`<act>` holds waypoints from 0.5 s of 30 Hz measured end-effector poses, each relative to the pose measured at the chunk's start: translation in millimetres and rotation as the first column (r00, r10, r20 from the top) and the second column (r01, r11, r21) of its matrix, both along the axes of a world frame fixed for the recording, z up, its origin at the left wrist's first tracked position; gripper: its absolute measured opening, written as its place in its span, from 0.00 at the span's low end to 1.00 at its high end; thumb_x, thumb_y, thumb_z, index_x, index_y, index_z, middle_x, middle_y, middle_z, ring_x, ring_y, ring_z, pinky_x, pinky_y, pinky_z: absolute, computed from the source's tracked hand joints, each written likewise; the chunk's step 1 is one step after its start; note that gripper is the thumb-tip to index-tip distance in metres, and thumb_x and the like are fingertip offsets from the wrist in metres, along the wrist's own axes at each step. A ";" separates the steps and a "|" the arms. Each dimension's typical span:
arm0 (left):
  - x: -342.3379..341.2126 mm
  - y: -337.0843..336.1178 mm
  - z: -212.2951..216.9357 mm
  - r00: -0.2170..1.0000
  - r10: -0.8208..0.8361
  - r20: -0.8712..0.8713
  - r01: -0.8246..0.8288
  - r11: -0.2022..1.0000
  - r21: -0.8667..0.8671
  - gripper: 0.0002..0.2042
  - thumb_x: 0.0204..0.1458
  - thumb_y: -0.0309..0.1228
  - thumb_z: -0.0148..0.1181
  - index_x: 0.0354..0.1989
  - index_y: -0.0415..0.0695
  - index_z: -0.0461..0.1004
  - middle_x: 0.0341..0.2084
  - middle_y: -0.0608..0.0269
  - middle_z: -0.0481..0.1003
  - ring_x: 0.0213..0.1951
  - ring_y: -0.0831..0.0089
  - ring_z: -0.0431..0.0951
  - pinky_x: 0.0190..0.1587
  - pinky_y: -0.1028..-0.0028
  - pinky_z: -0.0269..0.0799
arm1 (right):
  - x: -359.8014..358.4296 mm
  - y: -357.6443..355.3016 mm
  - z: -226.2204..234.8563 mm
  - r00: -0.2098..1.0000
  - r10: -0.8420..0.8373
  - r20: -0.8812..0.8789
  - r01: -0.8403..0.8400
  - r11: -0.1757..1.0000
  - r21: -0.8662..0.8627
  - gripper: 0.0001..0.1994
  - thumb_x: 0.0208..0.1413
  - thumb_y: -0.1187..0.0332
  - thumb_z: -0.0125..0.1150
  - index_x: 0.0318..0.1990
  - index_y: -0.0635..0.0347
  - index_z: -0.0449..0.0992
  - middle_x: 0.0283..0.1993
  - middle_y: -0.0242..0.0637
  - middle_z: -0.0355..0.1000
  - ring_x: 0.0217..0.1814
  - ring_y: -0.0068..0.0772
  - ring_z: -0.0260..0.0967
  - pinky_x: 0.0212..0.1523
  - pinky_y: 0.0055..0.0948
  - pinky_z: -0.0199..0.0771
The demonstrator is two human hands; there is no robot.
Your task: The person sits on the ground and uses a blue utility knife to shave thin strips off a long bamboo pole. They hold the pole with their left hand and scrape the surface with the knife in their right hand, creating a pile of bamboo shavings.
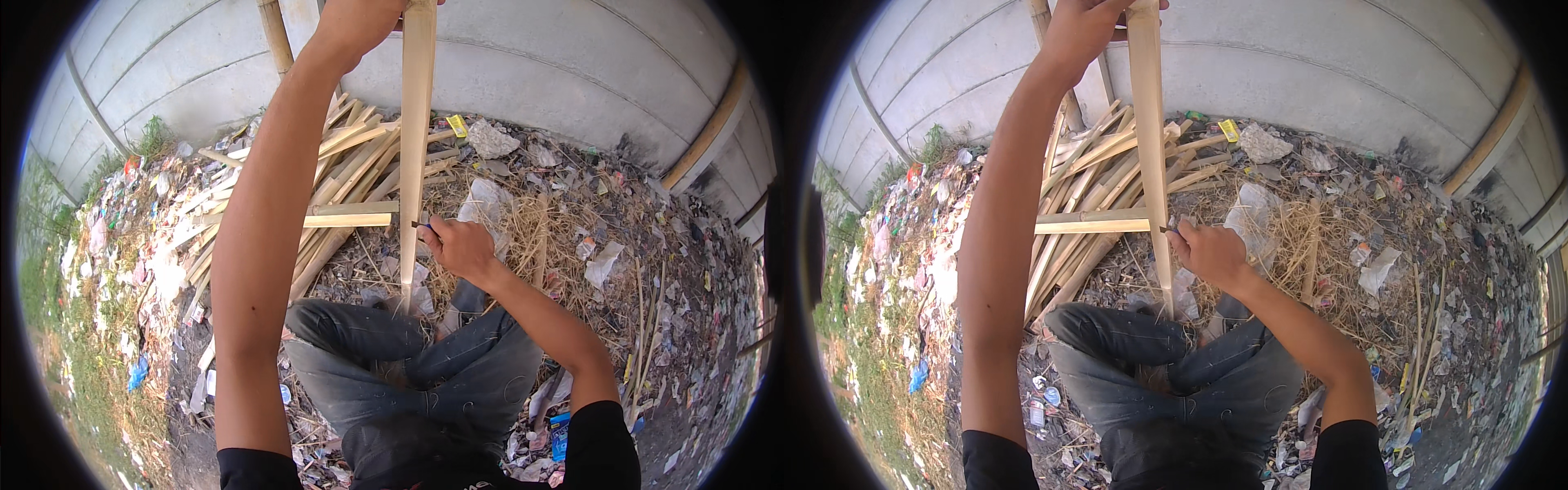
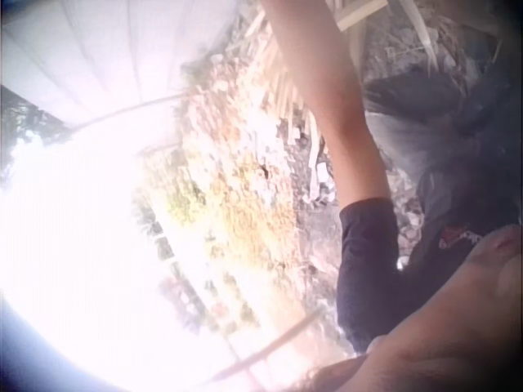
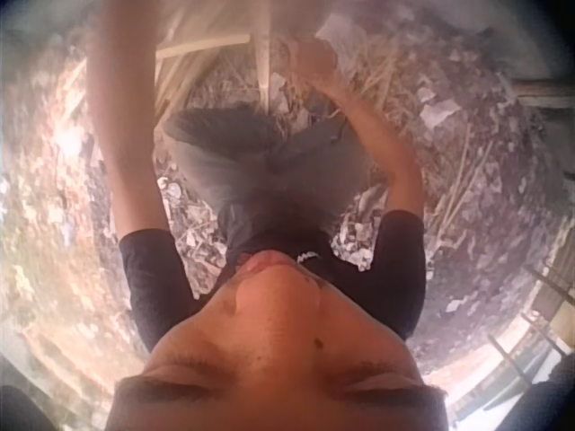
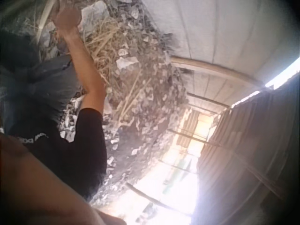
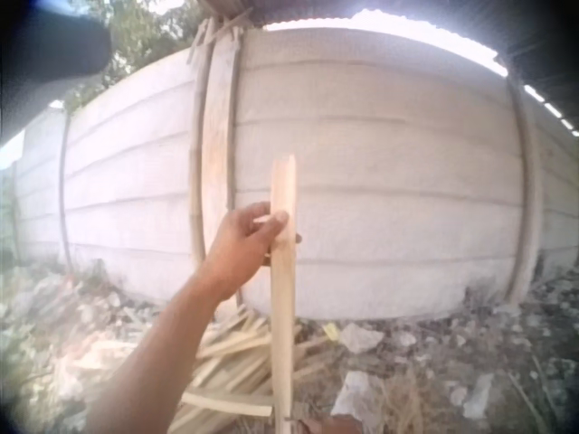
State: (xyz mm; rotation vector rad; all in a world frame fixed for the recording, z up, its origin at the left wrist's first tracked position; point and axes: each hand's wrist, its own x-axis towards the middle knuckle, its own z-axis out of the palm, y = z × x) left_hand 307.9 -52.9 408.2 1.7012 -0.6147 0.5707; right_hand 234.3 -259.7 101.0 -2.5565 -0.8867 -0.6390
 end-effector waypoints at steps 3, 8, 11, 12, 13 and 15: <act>2.1 0.6 -2.1 1.000 -0.029 0.010 0.029 1.000 0.003 0.24 0.73 0.40 0.56 0.66 0.31 0.71 0.45 0.46 0.84 0.46 0.61 0.86 0.47 0.62 0.83 | 12.8 3.5 60.0 0.991 0.013 0.137 -0.024 0.997 0.080 0.18 0.73 0.52 0.57 0.32 0.54 0.74 0.18 0.40 0.74 0.18 0.50 0.75 0.17 0.47 0.73; 22.7 5.3 -8.7 1.000 -0.017 -0.013 0.016 0.998 -0.059 0.24 0.73 0.40 0.55 0.67 0.32 0.70 0.45 0.47 0.84 0.45 0.61 0.86 0.48 0.61 0.83 | 21.8 5.9 20.9 1.000 0.021 -0.004 -0.022 0.988 -0.156 0.19 0.72 0.50 0.55 0.35 0.54 0.75 0.19 0.43 0.75 0.19 0.52 0.76 0.19 0.49 0.75; 21.3 2.7 -5.8 1.000 -0.004 0.002 0.004 0.999 -0.043 0.24 0.73 0.39 0.56 0.67 0.32 0.70 0.45 0.47 0.84 0.45 0.61 0.85 0.48 0.60 0.83 | -2.3 -10.8 -69.9 0.977 0.017 -0.213 -0.084 0.947 -0.309 0.19 0.73 0.49 0.51 0.39 0.54 0.76 0.20 0.45 0.77 0.21 0.52 0.78 0.22 0.52 0.78; 12.4 3.9 -6.7 1.000 -0.001 0.022 0.002 1.000 -0.031 0.23 0.73 0.39 0.55 0.67 0.33 0.70 0.44 0.47 0.84 0.44 0.61 0.85 0.48 0.60 0.83 | -7.6 -9.3 -93.0 0.968 0.022 -0.250 -0.101 0.946 -0.308 0.19 0.73 0.48 0.50 0.40 0.53 0.76 0.21 0.45 0.78 0.21 0.53 0.79 0.22 0.53 0.78; 8.9 5.6 -9.0 0.999 0.006 0.036 -0.005 1.000 -0.029 0.23 0.73 0.39 0.55 0.67 0.33 0.70 0.44 0.47 0.84 0.44 0.61 0.85 0.48 0.60 0.83 | -11.9 -6.2 -101.0 0.972 0.010 -0.236 -0.079 0.955 -0.285 0.19 0.73 0.49 0.50 0.40 0.53 0.76 0.21 0.44 0.78 0.21 0.52 0.79 0.22 0.52 0.78; 10.1 6.1 -2.6 0.999 0.041 -0.004 -0.041 0.998 -0.043 0.22 0.72 0.39 0.55 0.66 0.34 0.71 0.44 0.48 0.84 0.44 0.61 0.85 0.48 0.60 0.83 | -14.5 -2.4 -114.6 0.978 -0.019 -0.209 -0.032 0.970 -0.239 0.19 0.73 0.49 0.51 0.39 0.53 0.76 0.21 0.43 0.78 0.22 0.51 0.79 0.21 0.51 0.78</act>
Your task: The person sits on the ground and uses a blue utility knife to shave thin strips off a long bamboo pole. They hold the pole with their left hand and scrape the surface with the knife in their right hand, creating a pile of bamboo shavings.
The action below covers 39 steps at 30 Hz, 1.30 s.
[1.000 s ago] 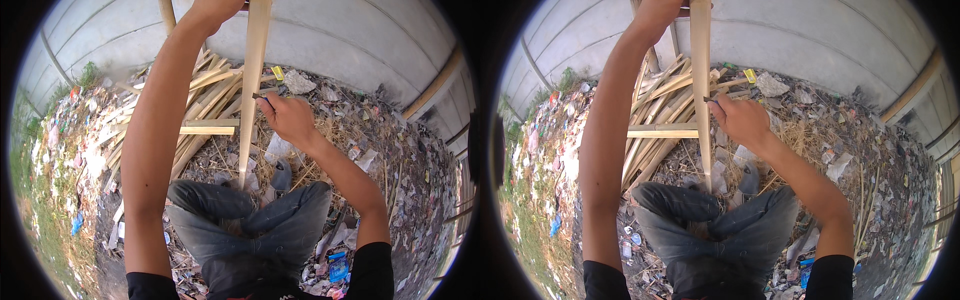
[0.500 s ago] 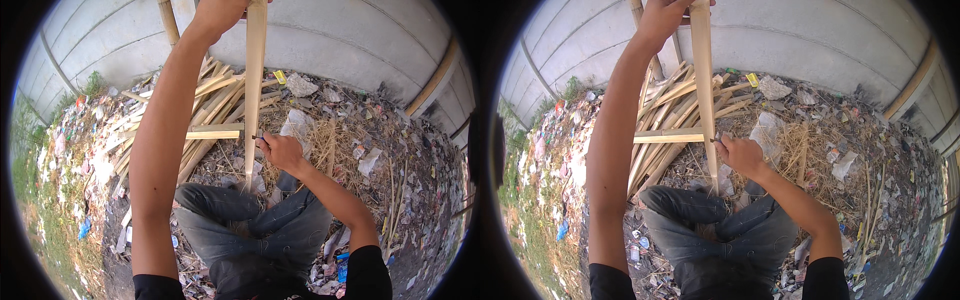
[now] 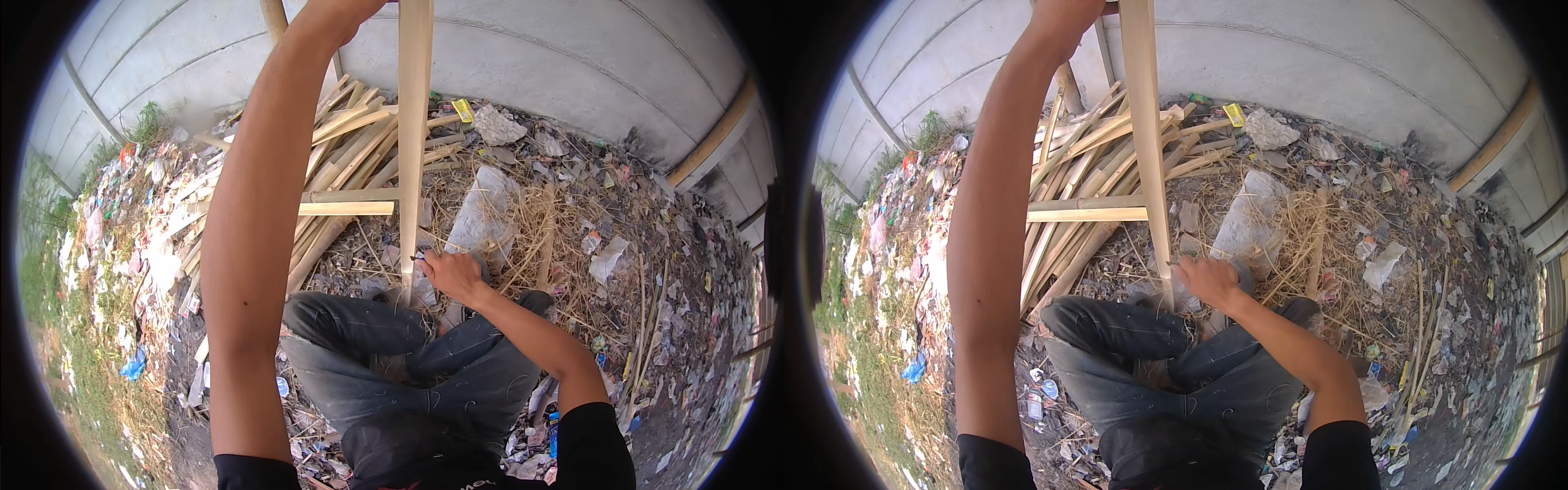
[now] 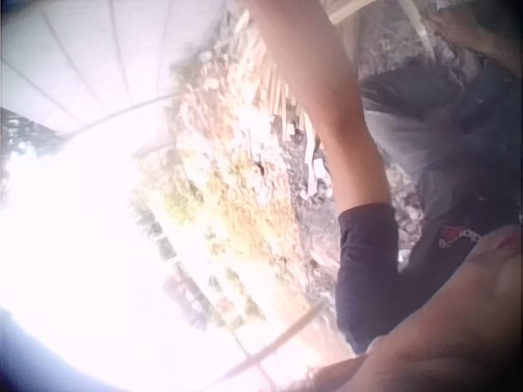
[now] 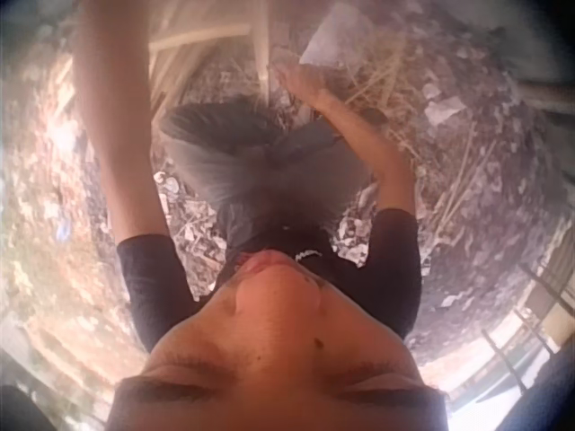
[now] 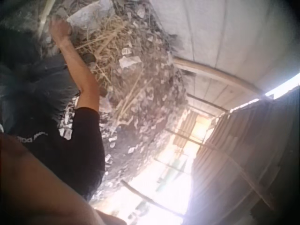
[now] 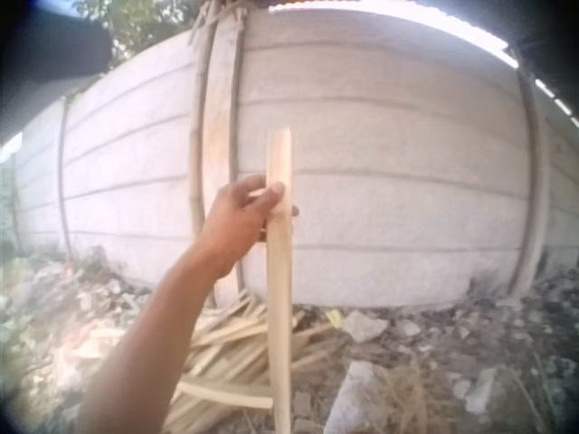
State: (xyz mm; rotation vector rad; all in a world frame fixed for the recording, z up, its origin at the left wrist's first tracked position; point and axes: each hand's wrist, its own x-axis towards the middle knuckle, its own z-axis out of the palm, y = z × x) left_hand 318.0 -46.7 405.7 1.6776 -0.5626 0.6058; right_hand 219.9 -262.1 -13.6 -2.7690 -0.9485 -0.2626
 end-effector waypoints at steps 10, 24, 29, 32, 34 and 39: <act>10.4 9.6 -7.7 0.999 0.043 -0.027 -0.042 0.999 0.018 0.21 0.73 0.40 0.56 0.64 0.36 0.73 0.44 0.49 0.84 0.44 0.62 0.85 0.48 0.59 0.82 | 41.4 24.9 129.9 0.955 -0.059 0.291 -0.021 0.964 0.265 0.17 0.73 0.52 0.56 0.35 0.54 0.73 0.20 0.42 0.76 0.19 0.50 0.76 0.18 0.47 0.75; 13.3 30.9 -13.7 0.988 0.155 -0.024 -0.154 0.988 0.013 0.23 0.73 0.41 0.54 0.65 0.34 0.72 0.46 0.48 0.83 0.45 0.61 0.84 0.49 0.59 0.82 | -11.7 12.9 -37.9 0.999 -0.006 -0.031 0.009 0.996 0.085 0.19 0.73 0.48 0.52 0.38 0.54 0.76 0.23 0.45 0.78 0.21 0.52 0.78 0.21 0.49 0.78; 9.6 26.3 -11.4 0.990 0.139 -0.018 -0.139 0.990 0.004 0.25 0.73 0.40 0.55 0.69 0.33 0.69 0.45 0.48 0.84 0.44 0.63 0.84 0.48 0.60 0.82 | 24.3 28.0 46.6 0.983 0.000 0.185 -0.046 0.968 0.245 0.17 0.71 0.51 0.58 0.36 0.53 0.74 0.22 0.41 0.76 0.19 0.47 0.76 0.18 0.45 0.77; 12.8 21.7 -12.1 0.991 0.128 -0.039 -0.129 0.990 -0.048 0.27 0.73 0.40 0.55 0.72 0.32 0.66 0.46 0.47 0.84 0.44 0.63 0.84 0.48 0.61 0.81 | 27.7 28.3 53.0 0.978 -0.015 0.209 -0.041 0.965 0.257 0.17 0.71 0.51 0.59 0.35 0.54 0.73 0.21 0.40 0.75 0.19 0.47 0.76 0.18 0.45 0.76; 18.0 22.8 -11.0 0.990 0.134 -0.043 -0.136 0.989 -0.049 0.29 0.73 0.39 0.56 0.73 0.31 0.63 0.46 0.47 0.84 0.45 0.62 0.84 0.49 0.60 0.81 | 25.9 28.6 45.0 0.981 -0.019 0.192 -0.041 0.952 0.302 0.17 0.71 0.51 0.59 0.35 0.55 0.73 0.21 0.41 0.75 0.19 0.48 0.76 0.19 0.45 0.76; 22.1 37.2 -9.8 0.979 0.185 -0.080 -0.185 0.983 0.000 0.31 0.72 0.40 0.56 0.74 0.28 0.60 0.47 0.45 0.84 0.46 0.60 0.85 0.50 0.59 0.82 | 27.6 34.1 30.0 0.996 0.011 0.091 -0.039 0.952 0.302 0.18 0.72 0.52 0.56 0.36 0.56 0.72 0.21 0.43 0.76 0.21 0.52 0.76 0.20 0.48 0.75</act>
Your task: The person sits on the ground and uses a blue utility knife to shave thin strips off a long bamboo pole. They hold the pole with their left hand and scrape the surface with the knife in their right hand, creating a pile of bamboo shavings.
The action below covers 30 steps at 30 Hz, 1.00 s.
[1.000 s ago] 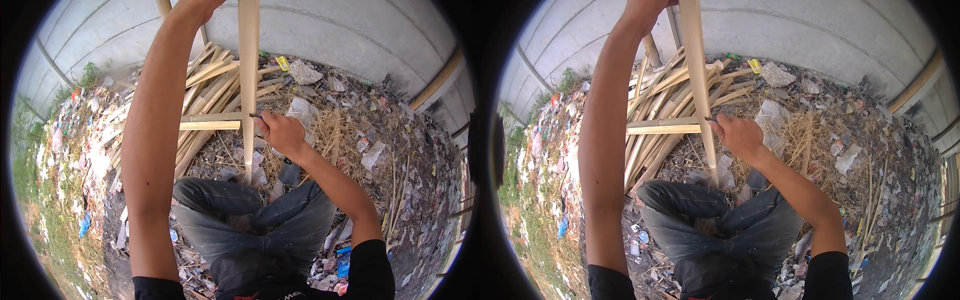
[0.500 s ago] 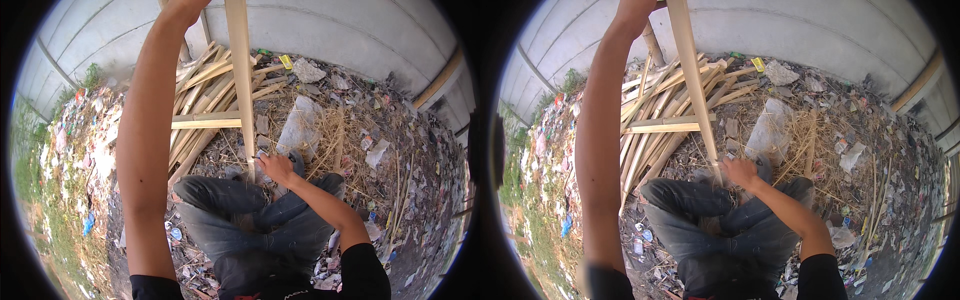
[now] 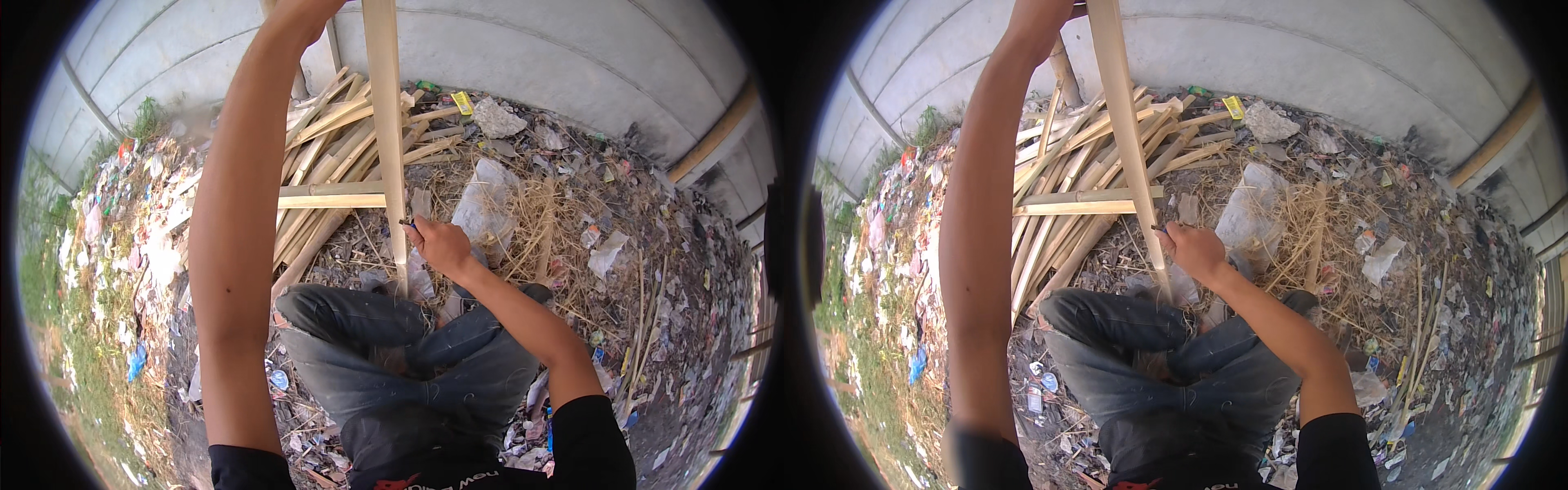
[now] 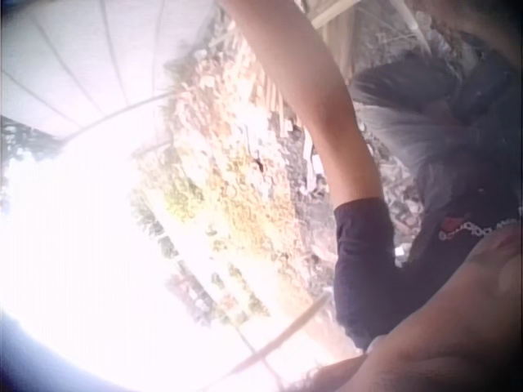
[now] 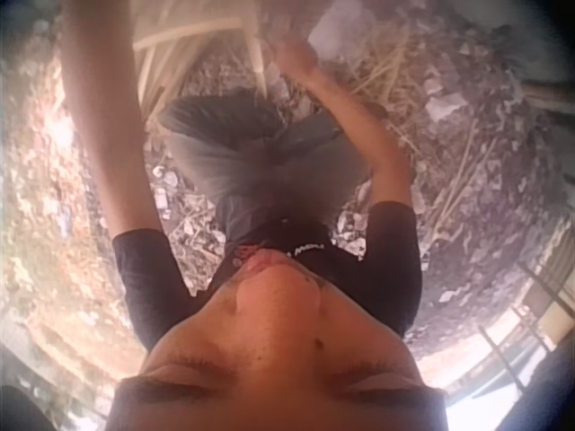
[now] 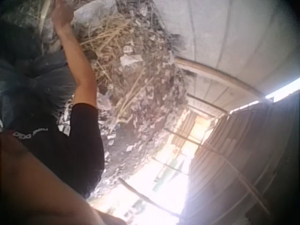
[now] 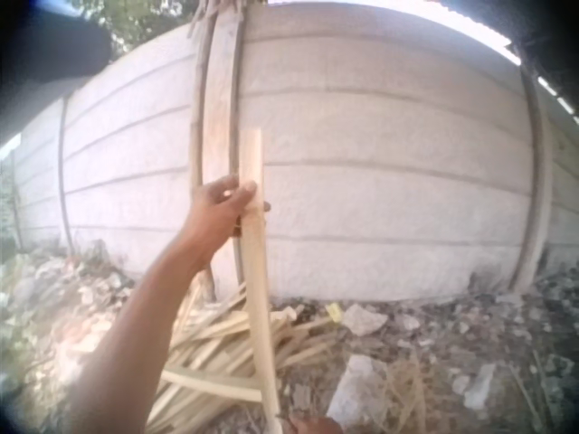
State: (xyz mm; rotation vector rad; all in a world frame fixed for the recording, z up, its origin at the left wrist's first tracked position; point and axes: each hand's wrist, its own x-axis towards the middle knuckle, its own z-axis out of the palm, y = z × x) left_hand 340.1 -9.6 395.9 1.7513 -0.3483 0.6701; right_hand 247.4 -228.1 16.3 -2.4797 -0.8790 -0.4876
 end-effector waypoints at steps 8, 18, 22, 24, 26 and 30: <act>-33.5 -19.0 -1.6 0.991 -0.021 0.129 0.027 0.999 -0.046 0.31 0.72 0.41 0.57 0.72 0.26 0.61 0.47 0.42 0.83 0.47 0.58 0.85 0.48 0.60 0.83 | -38.5 -12.7 -81.1 0.974 -0.052 -0.221 0.011 0.983 -0.184 0.19 0.73 0.49 0.52 0.40 0.56 0.76 0.22 0.45 0.77 0.23 0.54 0.77 0.24 0.53 0.76; -21.4 23.5 -5.9 0.998 0.017 0.063 -0.017 1.000 0.008 0.23 0.72 0.42 0.56 0.63 0.32 0.72 0.43 0.46 0.84 0.40 0.62 0.85 0.42 0.63 0.83 | -5.1 -12.2 24.3 0.935 0.129 -0.330 -0.126 0.992 0.031 0.23 0.68 0.43 0.57 0.36 0.54 0.81 0.24 0.50 0.76 0.31 0.63 0.76 0.33 0.56 0.74; -23.1 30.5 -5.1 0.997 -0.030 0.065 0.029 0.999 0.025 0.22 0.72 0.41 0.56 0.62 0.32 0.72 0.42 0.47 0.84 0.40 0.63 0.85 0.42 0.63 0.83 | 14.0 1.9 101.0 0.978 0.119 -0.169 -0.098 0.987 0.128 0.22 0.69 0.45 0.57 0.37 0.56 0.79 0.22 0.47 0.75 0.28 0.60 0.76 0.31 0.55 0.75; -31.5 26.1 -6.5 0.994 -0.051 0.096 0.047 0.998 0.035 0.22 0.72 0.41 0.56 0.61 0.33 0.73 0.42 0.47 0.84 0.40 0.63 0.85 0.42 0.63 0.83 | 18.4 4.9 124.4 0.995 0.098 -0.019 -0.096 0.992 0.084 0.21 0.69 0.46 0.57 0.37 0.56 0.78 0.21 0.44 0.75 0.27 0.57 0.77 0.29 0.53 0.75; -22.2 28.8 -4.9 0.996 -0.054 0.067 0.054 0.999 0.007 0.23 0.72 0.41 0.56 0.62 0.32 0.72 0.42 0.46 0.84 0.41 0.62 0.85 0.43 0.62 0.83 | 21.5 10.2 133.9 0.983 0.112 0.143 -0.114 0.993 0.008 0.19 0.70 0.49 0.57 0.37 0.55 0.77 0.20 0.42 0.75 0.25 0.53 0.78 0.26 0.51 0.76; -30.9 13.0 -9.4 0.993 -0.010 0.115 0.012 1.000 -0.017 0.25 0.72 0.41 0.57 0.66 0.31 0.69 0.43 0.45 0.84 0.42 0.61 0.85 0.44 0.61 0.83 | 24.0 10.9 125.3 0.958 0.094 0.271 -0.069 0.992 -0.101 0.17 0.70 0.51 0.57 0.35 0.52 0.76 0.19 0.40 0.75 0.21 0.47 0.77 0.20 0.47 0.76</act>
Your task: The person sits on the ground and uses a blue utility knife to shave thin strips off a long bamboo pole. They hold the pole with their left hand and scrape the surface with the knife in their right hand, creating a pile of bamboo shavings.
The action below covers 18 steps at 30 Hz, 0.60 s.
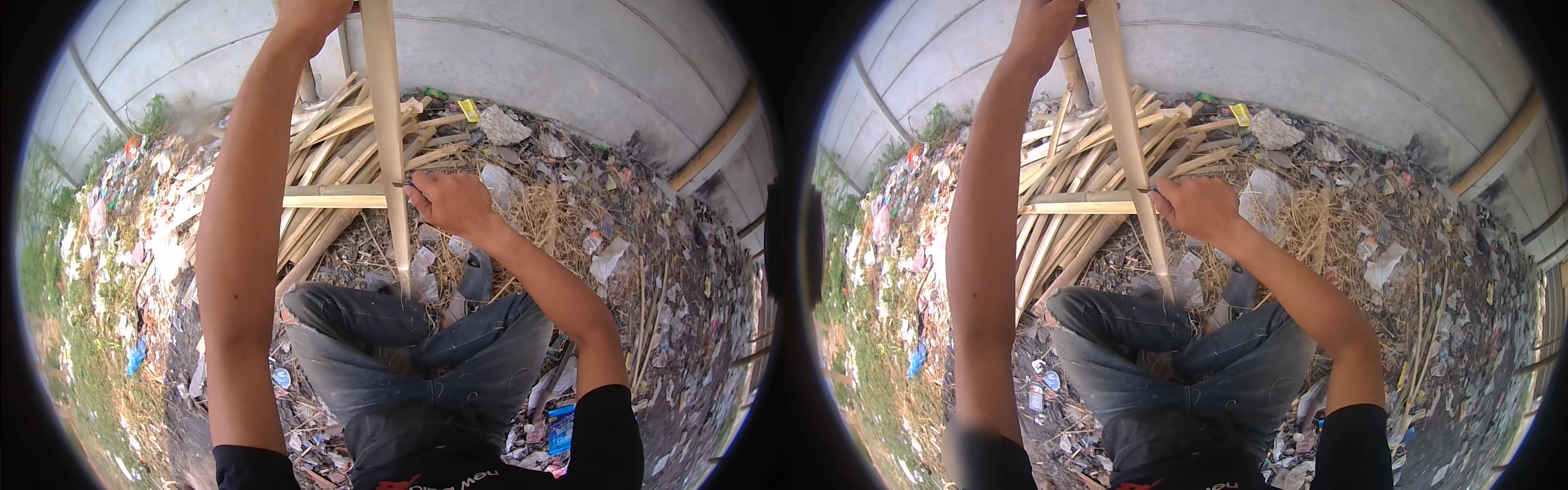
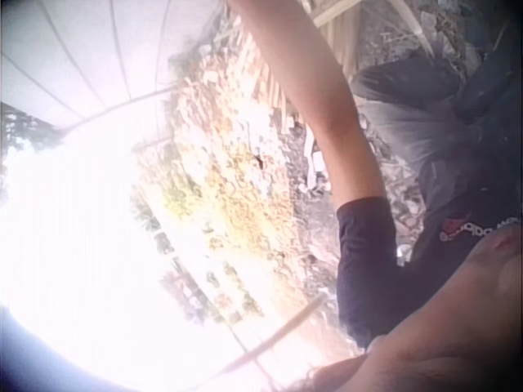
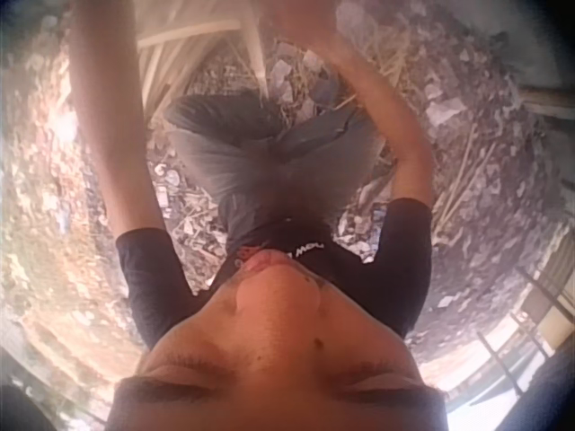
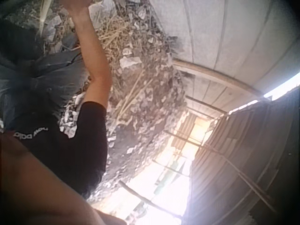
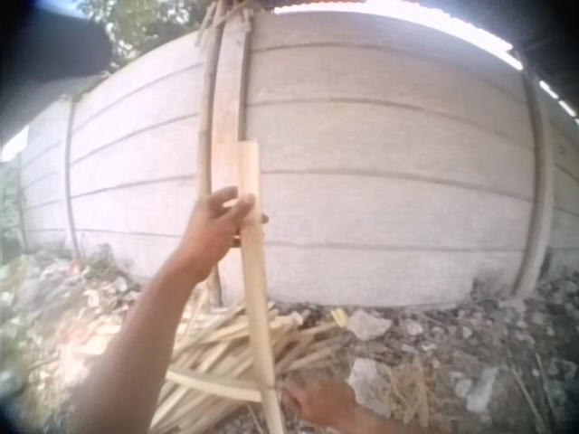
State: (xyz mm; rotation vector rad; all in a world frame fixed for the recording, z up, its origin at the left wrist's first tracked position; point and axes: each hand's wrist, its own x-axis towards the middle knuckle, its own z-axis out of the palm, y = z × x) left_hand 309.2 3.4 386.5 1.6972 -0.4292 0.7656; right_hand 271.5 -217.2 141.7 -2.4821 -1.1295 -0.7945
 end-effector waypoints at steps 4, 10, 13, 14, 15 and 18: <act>11.1 6.5 6.0 0.997 -0.029 -0.069 0.030 0.999 0.012 0.27 0.72 0.41 0.57 0.69 0.30 0.67 0.45 0.44 0.84 0.43 0.60 0.85 0.46 0.60 0.83 | 2.9 2.7 -22.4 1.000 -0.019 0.025 0.018 0.999 0.052 0.17 0.70 0.51 0.56 0.34 0.52 0.76 0.20 0.39 0.75 0.19 0.45 0.76 0.18 0.45 0.76; 1.9 9.4 5.0 0.997 -0.056 -0.053 0.057 0.998 0.025 0.27 0.72 0.41 0.56 0.68 0.29 0.67 0.45 0.44 0.83 0.43 0.59 0.85 0.47 0.60 0.83 | -3.7 8.0 -34.2 1.000 0.024 -0.006 -0.023 0.988 0.152 0.17 0.70 0.53 0.59 0.32 0.54 0.72 0.18 0.40 0.73 0.18 0.47 0.75 0.18 0.46 0.73; -9.6 6.6 5.1 0.998 -0.054 -0.038 0.056 0.998 0.036 0.27 0.72 0.41 0.56 0.68 0.30 0.67 0.45 0.44 0.83 0.43 0.59 0.85 0.47 0.60 0.82 | -9.4 7.2 -36.1 0.999 0.000 -0.033 0.005 0.991 0.137 0.18 0.71 0.52 0.57 0.32 0.53 0.73 0.19 0.39 0.74 0.19 0.47 0.76 0.18 0.45 0.75; -5.5 10.1 7.1 0.997 -0.052 -0.058 0.054 0.998 0.033 0.27 0.72 0.41 0.56 0.69 0.30 0.67 0.45 0.44 0.83 0.43 0.59 0.85 0.47 0.60 0.82 | -10.9 7.5 -36.8 0.999 -0.019 -0.045 0.024 0.993 0.116 0.19 0.71 0.50 0.56 0.32 0.53 0.74 0.20 0.39 0.76 0.19 0.46 0.77 0.19 0.44 0.76; -2.7 13.1 7.2 0.996 -0.050 -0.078 0.053 0.998 0.030 0.27 0.72 0.41 0.56 0.69 0.30 0.67 0.45 0.44 0.83 0.43 0.59 0.85 0.46 0.60 0.82 | -10.7 8.5 -37.4 0.999 -0.011 -0.054 0.017 0.993 0.117 0.19 0.71 0.50 0.56 0.32 0.53 0.75 0.19 0.39 0.76 0.19 0.46 0.77 0.19 0.45 0.76; -14.1 3.2 3.1 1.000 0.017 0.007 -0.017 1.000 0.004 0.27 0.72 0.41 0.57 0.69 0.29 0.66 0.45 0.45 0.84 0.43 0.60 0.85 0.46 0.60 0.82 | -11.1 4.1 -45.8 0.994 -0.015 -0.108 0.018 1.000 0.025 0.18 0.70 0.50 0.56 0.34 0.53 0.77 0.19 0.40 0.76 0.20 0.48 0.77 0.20 0.46 0.77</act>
